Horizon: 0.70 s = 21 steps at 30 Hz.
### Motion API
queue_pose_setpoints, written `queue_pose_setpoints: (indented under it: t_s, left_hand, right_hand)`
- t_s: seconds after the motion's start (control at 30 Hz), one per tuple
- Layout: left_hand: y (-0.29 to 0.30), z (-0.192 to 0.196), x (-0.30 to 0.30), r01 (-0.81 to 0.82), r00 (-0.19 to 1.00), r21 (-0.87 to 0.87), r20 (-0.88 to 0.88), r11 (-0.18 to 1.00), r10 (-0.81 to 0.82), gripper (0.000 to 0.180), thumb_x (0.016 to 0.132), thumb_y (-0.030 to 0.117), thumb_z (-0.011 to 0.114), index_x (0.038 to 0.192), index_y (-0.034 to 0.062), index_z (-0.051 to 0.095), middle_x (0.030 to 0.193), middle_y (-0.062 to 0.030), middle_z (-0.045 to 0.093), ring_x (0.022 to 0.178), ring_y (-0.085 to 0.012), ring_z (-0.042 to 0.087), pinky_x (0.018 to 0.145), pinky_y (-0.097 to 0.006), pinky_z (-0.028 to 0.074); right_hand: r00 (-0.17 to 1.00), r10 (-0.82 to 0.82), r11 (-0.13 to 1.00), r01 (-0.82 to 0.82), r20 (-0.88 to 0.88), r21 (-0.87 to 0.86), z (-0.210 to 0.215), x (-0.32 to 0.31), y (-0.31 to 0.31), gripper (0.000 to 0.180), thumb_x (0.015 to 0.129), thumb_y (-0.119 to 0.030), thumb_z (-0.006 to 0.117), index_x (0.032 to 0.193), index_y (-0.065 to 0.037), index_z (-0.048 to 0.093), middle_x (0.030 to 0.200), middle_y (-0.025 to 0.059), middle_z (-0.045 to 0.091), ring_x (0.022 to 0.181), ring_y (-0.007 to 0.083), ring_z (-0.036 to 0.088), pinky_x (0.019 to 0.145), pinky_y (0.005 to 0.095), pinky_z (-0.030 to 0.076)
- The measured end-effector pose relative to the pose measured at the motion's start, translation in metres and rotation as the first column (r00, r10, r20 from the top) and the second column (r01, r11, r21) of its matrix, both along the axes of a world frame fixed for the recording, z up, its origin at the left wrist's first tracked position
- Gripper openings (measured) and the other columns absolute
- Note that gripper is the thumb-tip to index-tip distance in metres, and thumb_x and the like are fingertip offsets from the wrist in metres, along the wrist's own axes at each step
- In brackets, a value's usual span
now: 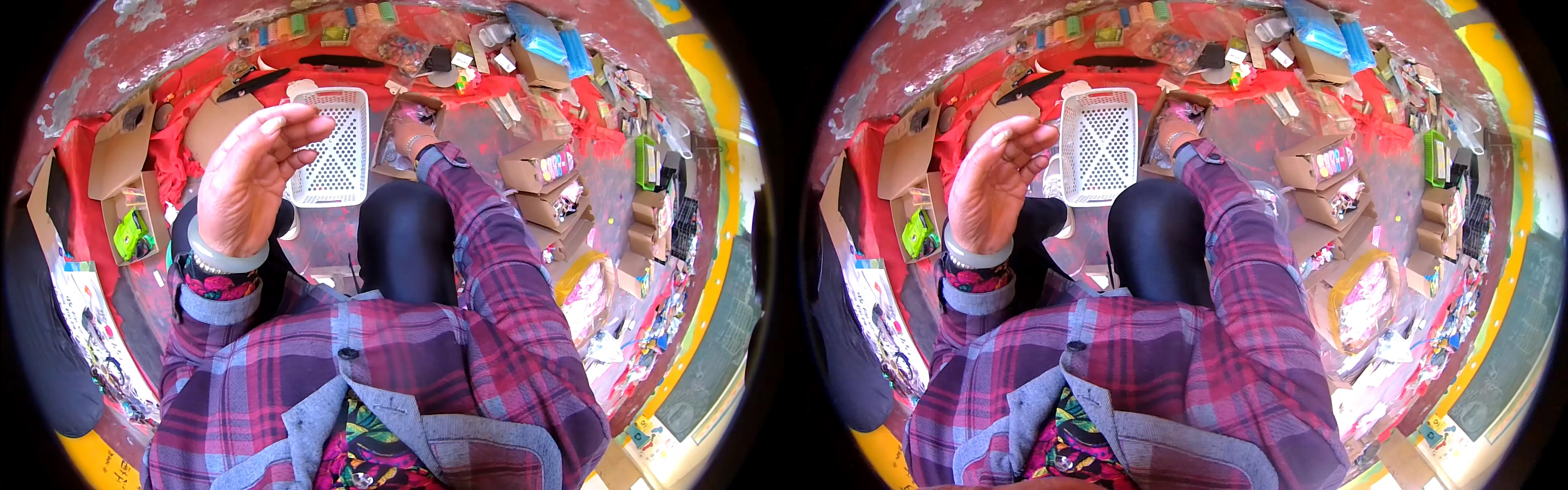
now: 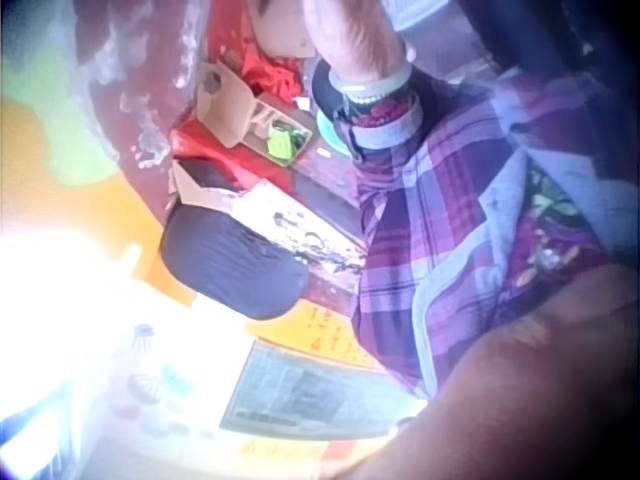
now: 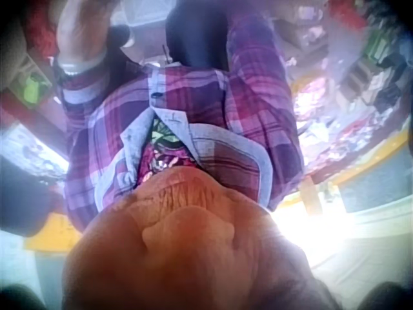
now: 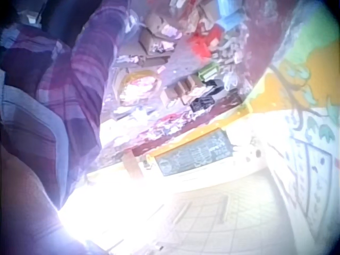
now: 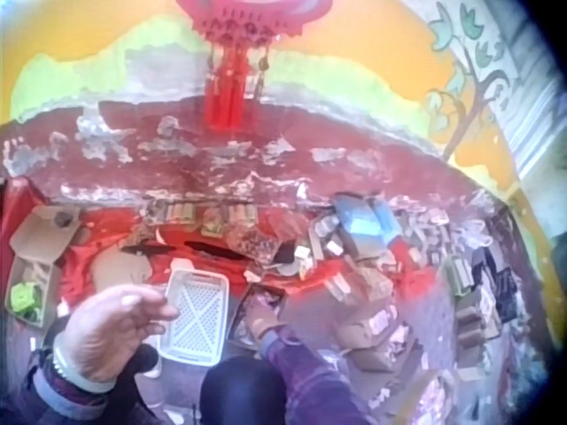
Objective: The person sits on the floor and wipes various small items, including plastic containers and boxes, with a cloth. They pick up each item, wipe it thoroughly, and place it into a white plastic basket.
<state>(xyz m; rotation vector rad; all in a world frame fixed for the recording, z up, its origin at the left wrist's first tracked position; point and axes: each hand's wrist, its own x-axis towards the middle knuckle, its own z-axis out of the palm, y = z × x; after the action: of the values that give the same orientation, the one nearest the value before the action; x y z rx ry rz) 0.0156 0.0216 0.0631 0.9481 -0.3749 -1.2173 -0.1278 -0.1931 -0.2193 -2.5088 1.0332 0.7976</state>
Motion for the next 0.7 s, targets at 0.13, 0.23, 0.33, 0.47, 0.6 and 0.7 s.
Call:
queue_pose_setpoints:
  t_s: [0.13,0.23,0.33,0.47,0.6,0.7]
  left_hand:
    - [-0.002,-0.008,0.000,0.033,0.999,0.011,0.026,0.999,-0.033,0.035,0.089,0.024,0.041,0.112,-0.0017,0.050,0.108,-0.0155,0.057,0.105,-0.0220,0.052,0.089,-0.032,0.038]
    - [-0.012,-0.014,-0.004,0.105,0.994,-0.032,0.006,0.994,-0.105,0.033,0.089,0.023,0.041,0.111,-0.0008,0.052,0.107,-0.0143,0.058,0.104,-0.0210,0.053,0.088,-0.031,0.038]
    - [-0.002,-0.019,-0.001,0.076,0.997,0.002,0.028,0.997,-0.076,0.033,0.089,0.023,0.042,0.110,-0.0004,0.052,0.106,-0.0141,0.059,0.104,-0.0203,0.053,0.087,-0.030,0.038]
    - [-0.002,-0.025,-0.003,0.131,0.991,-0.024,0.001,0.991,-0.131,0.035,0.090,0.023,0.040,0.113,-0.0019,0.050,0.111,-0.0157,0.056,0.107,-0.0213,0.052,0.089,-0.031,0.038]
    - [-0.004,-0.029,-0.006,0.153,0.988,-0.010,-0.015,0.988,-0.153,0.037,0.090,0.023,0.040,0.115,-0.0024,0.049,0.115,-0.0162,0.055,0.110,-0.0219,0.050,0.091,-0.031,0.037]
    - [-0.007,-0.032,-0.011,0.175,0.984,0.004,-0.019,0.985,-0.175,0.037,0.090,0.023,0.040,0.115,-0.0027,0.049,0.115,-0.0164,0.054,0.110,-0.0222,0.049,0.092,-0.031,0.037]
  right_hand:
    - [0.987,0.156,0.986,-0.155,-0.022,0.057,-0.009,0.001,-0.013,0.037,0.081,-0.021,0.044,0.115,-0.006,0.050,0.112,0.0175,0.055,0.104,0.0308,0.053,0.087,0.0399,0.043]
    - [0.960,0.274,0.960,-0.277,0.064,0.046,-0.047,-0.031,-0.056,0.041,0.077,-0.031,0.051,0.111,-0.006,0.054,0.108,0.0182,0.057,0.095,0.0331,0.056,0.085,0.0396,0.043]
    - [0.836,-0.231,0.954,0.094,0.499,0.283,0.058,-0.053,-0.042,0.044,0.070,-0.026,0.061,0.109,-0.006,0.058,0.102,0.0131,0.062,0.092,0.0240,0.059,0.082,0.0307,0.045]
    - [0.705,-0.465,0.867,0.241,0.535,0.436,0.126,-0.162,-0.044,0.031,0.072,-0.015,0.056,0.101,-0.007,0.064,0.090,0.0085,0.065,0.082,0.0160,0.059,0.075,0.0267,0.046]
    - [0.601,-0.663,0.742,0.449,0.446,0.497,0.144,-0.279,-0.004,0.020,0.078,-0.009,0.051,0.090,-0.002,0.065,0.083,0.0045,0.064,0.078,0.0117,0.058,0.076,0.0247,0.045]
    - [0.416,-0.833,0.550,0.537,0.366,0.640,0.090,-0.357,0.041,0.016,0.077,-0.003,0.050,0.082,0.001,0.065,0.078,0.0044,0.064,0.074,0.0111,0.059,0.071,0.0247,0.046]
